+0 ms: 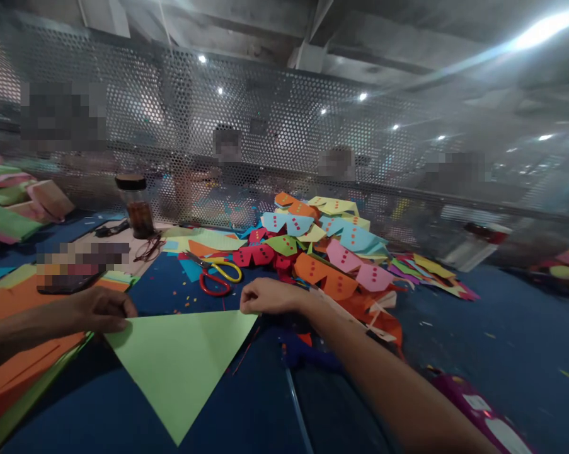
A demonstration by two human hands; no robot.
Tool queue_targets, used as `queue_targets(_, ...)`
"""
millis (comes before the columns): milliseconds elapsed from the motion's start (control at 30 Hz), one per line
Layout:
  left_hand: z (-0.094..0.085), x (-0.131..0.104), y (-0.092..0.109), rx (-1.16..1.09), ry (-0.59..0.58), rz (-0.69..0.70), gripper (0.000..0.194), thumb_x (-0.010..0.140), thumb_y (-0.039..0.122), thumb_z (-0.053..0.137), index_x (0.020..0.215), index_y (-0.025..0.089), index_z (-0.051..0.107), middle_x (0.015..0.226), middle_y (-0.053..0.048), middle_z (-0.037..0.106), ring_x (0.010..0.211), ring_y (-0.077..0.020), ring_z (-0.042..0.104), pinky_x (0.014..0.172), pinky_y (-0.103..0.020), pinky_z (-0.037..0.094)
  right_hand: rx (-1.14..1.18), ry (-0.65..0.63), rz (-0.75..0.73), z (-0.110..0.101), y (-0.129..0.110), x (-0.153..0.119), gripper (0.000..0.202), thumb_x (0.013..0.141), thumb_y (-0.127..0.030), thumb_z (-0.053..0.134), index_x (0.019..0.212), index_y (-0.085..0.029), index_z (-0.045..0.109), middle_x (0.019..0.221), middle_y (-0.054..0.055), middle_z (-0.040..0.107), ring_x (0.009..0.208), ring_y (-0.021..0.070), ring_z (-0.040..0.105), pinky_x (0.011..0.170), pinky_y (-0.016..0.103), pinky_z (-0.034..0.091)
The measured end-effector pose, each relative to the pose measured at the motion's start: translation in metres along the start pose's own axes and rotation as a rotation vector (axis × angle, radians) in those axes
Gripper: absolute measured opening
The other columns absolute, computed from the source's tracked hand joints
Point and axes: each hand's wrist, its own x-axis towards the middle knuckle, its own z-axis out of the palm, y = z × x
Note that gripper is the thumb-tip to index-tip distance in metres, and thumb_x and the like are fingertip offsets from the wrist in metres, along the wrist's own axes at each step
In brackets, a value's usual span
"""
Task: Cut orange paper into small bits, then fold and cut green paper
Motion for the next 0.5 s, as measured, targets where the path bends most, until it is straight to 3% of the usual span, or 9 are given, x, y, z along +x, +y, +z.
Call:
queue_targets(100, -0.002, -0.004, 0.001, 0.246, 0.018, 0.056, 0.029, 0.073, 0.048, 0.064, 0.079, 0.020, 0.068, 0.067, -0.001, 0.067, 0.063, -0.0184, 0.062, 0.056, -0.026, 0.041, -0.101, 0.047, 0.033, 0.012, -0.013, -0.003, 0.012, 0.075, -0.021, 0.059, 0.081, -0.017, 0.069, 0.080, 0.003, 0.067, 0.071, 0.0159, 0.057, 0.061, 0.024, 0.035)
queue_targets(167, 0.001, -0.006, 0.005, 0.405, 0.065, 0.107, 0.026, 0.079, 0.043, 0.059, 0.085, 0.021, 0.070, 0.072, -0.001, 0.070, 0.071, -0.0197, 0.063, 0.063, -0.028, 0.043, -0.220, 0.157, 0.002, 0.024, -0.024, -0.002, 0.013, 0.078, -0.021, 0.057, 0.084, -0.020, 0.068, 0.090, 0.004, 0.068, 0.080, 0.0179, 0.059, 0.065, 0.025, 0.036)
queue_targets(267, 0.015, -0.007, 0.008, 0.557, 0.247, 0.201, 0.024, 0.088, 0.036, 0.050, 0.095, 0.022, 0.069, 0.084, 0.001, 0.071, 0.075, -0.0191, 0.063, 0.071, -0.030, 0.045, -0.257, 0.243, -0.062, 0.043, -0.037, 0.005, 0.011, 0.082, -0.023, 0.058, 0.087, -0.020, 0.067, 0.094, 0.004, 0.067, 0.085, 0.0178, 0.059, 0.069, 0.025, 0.038)
queue_targets(333, 0.031, -0.007, 0.007, 0.597, 0.302, 0.314, 0.021, 0.090, 0.032, 0.049, 0.096, 0.022, 0.067, 0.089, 0.000, 0.071, 0.079, -0.0190, 0.063, 0.075, -0.031, 0.047, -0.253, 0.294, -0.094, 0.055, -0.042, 0.010, 0.010, 0.084, -0.024, 0.059, 0.088, -0.020, 0.066, 0.094, 0.004, 0.067, 0.088, 0.0178, 0.059, 0.071, 0.026, 0.038)
queue_targets(400, 0.049, -0.006, 0.002, 0.613, 0.243, 0.487, 0.020, 0.093, 0.028, 0.047, 0.098, 0.024, 0.066, 0.098, -0.002, 0.069, 0.092, -0.0194, 0.062, 0.080, -0.031, 0.048, -0.282, 0.340, -0.115, 0.063, -0.044, 0.015, 0.008, 0.085, -0.025, 0.060, 0.088, -0.020, 0.066, 0.093, 0.004, 0.066, 0.089, 0.0182, 0.058, 0.074, 0.027, 0.038)
queue_targets(500, 0.070, -0.005, -0.004, 0.701, 0.186, 0.621, 0.019, 0.094, 0.020, 0.047, 0.103, 0.025, 0.064, 0.106, -0.003, 0.067, 0.099, -0.0197, 0.059, 0.083, -0.033, 0.047, -0.306, 0.387, -0.108, 0.069, -0.046, 0.019, 0.007, 0.084, -0.026, 0.063, 0.086, -0.020, 0.064, 0.091, 0.003, 0.065, 0.088, 0.0178, 0.056, 0.074, 0.028, 0.037)
